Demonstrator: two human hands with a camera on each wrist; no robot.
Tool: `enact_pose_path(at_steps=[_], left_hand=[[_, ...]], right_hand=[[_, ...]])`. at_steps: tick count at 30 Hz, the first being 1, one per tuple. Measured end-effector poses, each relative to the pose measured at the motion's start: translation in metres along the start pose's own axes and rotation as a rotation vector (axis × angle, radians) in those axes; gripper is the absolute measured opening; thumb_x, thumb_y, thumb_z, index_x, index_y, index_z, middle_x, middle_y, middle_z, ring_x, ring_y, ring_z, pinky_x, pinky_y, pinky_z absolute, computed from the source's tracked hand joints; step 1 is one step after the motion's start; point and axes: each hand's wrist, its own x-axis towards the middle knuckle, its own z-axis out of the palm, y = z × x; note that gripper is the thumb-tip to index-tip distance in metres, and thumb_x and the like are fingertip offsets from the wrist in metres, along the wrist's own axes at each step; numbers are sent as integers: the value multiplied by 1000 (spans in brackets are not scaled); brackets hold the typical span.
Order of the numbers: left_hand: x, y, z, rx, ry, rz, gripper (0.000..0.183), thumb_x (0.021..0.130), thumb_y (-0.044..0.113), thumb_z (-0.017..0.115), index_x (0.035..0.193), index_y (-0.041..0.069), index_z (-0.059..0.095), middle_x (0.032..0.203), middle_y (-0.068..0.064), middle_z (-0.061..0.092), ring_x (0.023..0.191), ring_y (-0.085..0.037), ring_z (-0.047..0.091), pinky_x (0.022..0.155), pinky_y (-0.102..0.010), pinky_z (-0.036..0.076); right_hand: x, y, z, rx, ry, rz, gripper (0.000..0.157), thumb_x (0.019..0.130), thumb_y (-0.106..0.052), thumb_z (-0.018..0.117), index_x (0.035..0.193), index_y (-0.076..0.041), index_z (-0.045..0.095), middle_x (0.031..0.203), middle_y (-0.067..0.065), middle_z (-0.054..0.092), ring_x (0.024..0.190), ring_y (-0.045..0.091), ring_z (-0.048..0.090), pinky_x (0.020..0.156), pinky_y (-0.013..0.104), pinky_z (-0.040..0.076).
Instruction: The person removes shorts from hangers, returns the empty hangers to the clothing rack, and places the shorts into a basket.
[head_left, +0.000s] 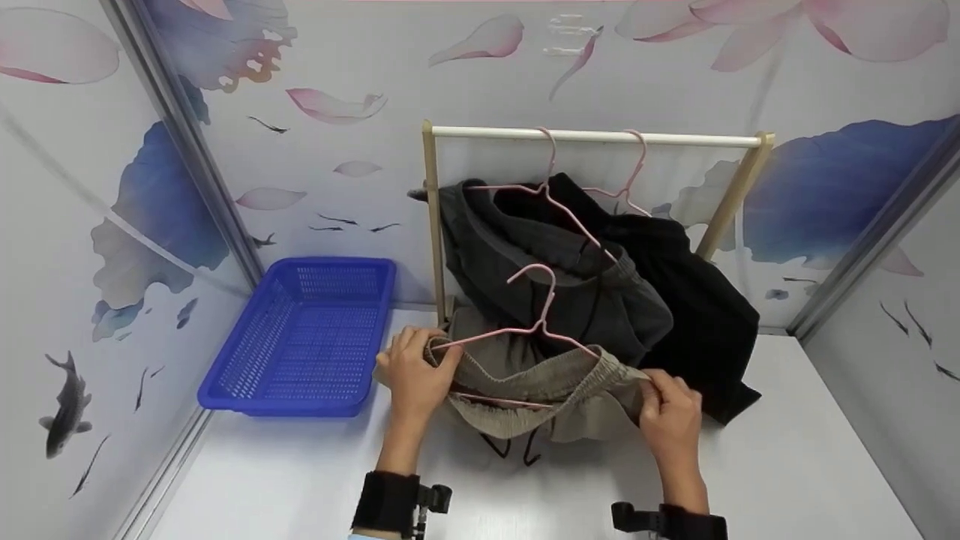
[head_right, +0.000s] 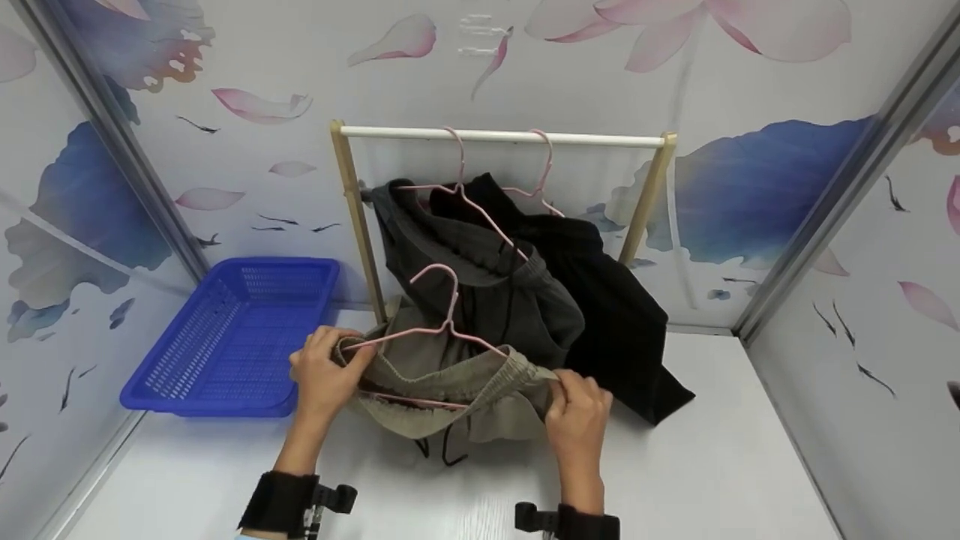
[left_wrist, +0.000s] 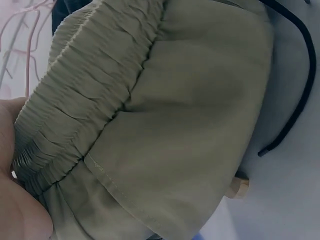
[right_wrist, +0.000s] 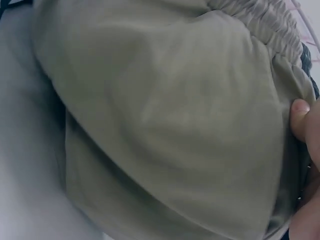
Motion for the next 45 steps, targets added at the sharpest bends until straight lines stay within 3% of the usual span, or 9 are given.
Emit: enact_pose_path(at_steps=[4,10,18,20,26,31,34,40,45], left_hand=[[-6,3,-5,-19,4,6,27,77,23,90,94,8,76,93,-7,71,92,-29,65,86,-52,30],[-11,12,-14,-56,-3,-102,29,68,21,93,88,10,75,90,-6,74,89,-29,66,89,-51,31],[-14,23,-19,-78,-23,-131,27,69,17,93,86,12,74,87,-3,74,89,-27,64,92,-52,29],[-15,25,-19,-85,-25,-123,27,69,18,93,87,12,74,88,-3,73,89,-27,64,93,-52,28],[-22,30,-19,-89,-34,-100,27,69,20,92,87,12,73,88,-1,72,92,-27,64,92,-52,27],[-26,29,-18,-75,-31,-97,28,67,15,93,86,11,73,88,-1,71,92,-27,64,94,-51,28],[-27,29,-18,-67,-35,-90,29,66,14,93,86,11,73,89,-1,71,92,-27,64,94,-51,29],[-27,31,-17,-67,-59,-61,29,66,20,92,87,12,72,89,-1,71,91,-27,63,91,-51,30],[-27,30,-13,-71,-85,-69,31,67,21,92,89,12,73,93,-3,72,99,-31,67,94,-53,31]], right_hand=[[-8,-3,-1,12,-4,57,17,84,15,68,91,0,73,81,17,72,72,30,60,79,46,41],[-20,-5,-2,45,4,31,25,83,16,67,100,0,76,89,15,74,75,20,58,76,33,41],[-23,-24,3,185,-57,-66,36,84,10,68,119,3,72,117,18,71,110,22,62,101,21,35],[-22,-29,5,187,-79,-71,37,86,7,71,123,3,70,120,19,70,114,27,61,104,25,36],[-23,-31,10,179,-150,-59,42,86,4,74,127,6,67,121,22,69,112,42,61,100,61,39],[-27,-26,13,140,-193,-23,40,85,-3,77,123,4,69,116,22,72,104,44,66,98,68,38],[-29,-24,15,103,-186,-9,35,84,-5,79,117,3,71,107,19,74,93,38,68,95,60,43],[-30,-25,15,154,-111,0,12,84,2,80,94,-2,75,82,7,72,73,8,61,68,20,47],[-30,-26,13,221,-33,-18,15,81,8,80,89,-4,76,78,6,72,72,1,59,69,14,43]])
